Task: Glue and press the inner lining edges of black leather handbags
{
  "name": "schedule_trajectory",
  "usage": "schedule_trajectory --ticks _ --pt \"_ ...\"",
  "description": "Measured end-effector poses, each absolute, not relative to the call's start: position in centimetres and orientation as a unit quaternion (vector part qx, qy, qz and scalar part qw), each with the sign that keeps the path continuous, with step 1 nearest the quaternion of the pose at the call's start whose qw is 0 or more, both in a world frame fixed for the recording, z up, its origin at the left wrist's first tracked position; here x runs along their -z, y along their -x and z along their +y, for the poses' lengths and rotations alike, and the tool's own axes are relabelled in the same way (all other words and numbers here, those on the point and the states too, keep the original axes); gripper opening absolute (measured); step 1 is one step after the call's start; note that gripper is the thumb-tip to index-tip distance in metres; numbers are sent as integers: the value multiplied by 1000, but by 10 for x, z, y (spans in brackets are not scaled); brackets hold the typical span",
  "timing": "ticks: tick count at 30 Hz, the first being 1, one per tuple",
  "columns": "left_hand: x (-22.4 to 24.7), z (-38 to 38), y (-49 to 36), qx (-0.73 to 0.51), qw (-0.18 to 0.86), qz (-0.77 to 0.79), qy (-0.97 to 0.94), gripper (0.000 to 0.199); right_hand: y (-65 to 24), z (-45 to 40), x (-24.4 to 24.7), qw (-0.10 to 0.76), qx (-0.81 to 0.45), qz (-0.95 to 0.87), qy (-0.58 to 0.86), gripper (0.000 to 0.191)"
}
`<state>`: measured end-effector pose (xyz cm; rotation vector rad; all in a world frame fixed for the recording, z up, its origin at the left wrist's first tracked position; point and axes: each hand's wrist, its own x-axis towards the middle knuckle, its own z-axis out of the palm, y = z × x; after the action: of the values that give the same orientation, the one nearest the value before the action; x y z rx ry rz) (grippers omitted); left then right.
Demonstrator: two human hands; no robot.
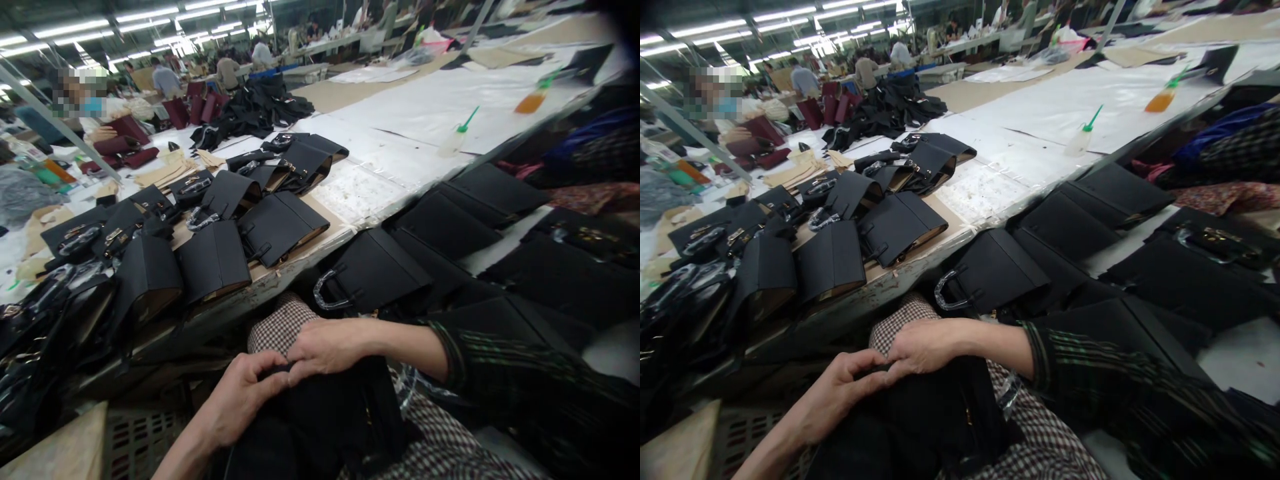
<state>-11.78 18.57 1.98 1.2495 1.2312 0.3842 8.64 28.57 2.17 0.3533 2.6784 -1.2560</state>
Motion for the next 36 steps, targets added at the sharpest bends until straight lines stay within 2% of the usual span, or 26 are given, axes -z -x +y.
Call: schedule_trajectory --ticks 6,10,12,16,22,28,33,36 --pt "-23 174 151 -137 529 628 -555 29 -78 291 -17 66 435 890 -118 30" --pt "-32 169 159 -70 474 638 -602 37 -78 294 -16 76 442 886 -121 23" --pt "-33 167 157 -56 470 631 -615 40 -73 293 -15 77 449 884 -111 16" --pt "-31 166 152 -59 468 618 -629 39 -57 287 -14 64 466 878 -87 25" --pt "-30 164 144 -42 411 659 -629 35 -36 274 -9 20 368 926 -77 18" --pt "-38 159 141 -51 450 638 -623 37 -43 272 -5 -7 427 901 -71 17" --pt "-54 153 137 -68 459 630 -623 32 -44 279 -16 48 473 878 -61 18" --pt "-61 152 132 -80 442 644 -619 29 -35 278 -20 114 474 871 -58 29"
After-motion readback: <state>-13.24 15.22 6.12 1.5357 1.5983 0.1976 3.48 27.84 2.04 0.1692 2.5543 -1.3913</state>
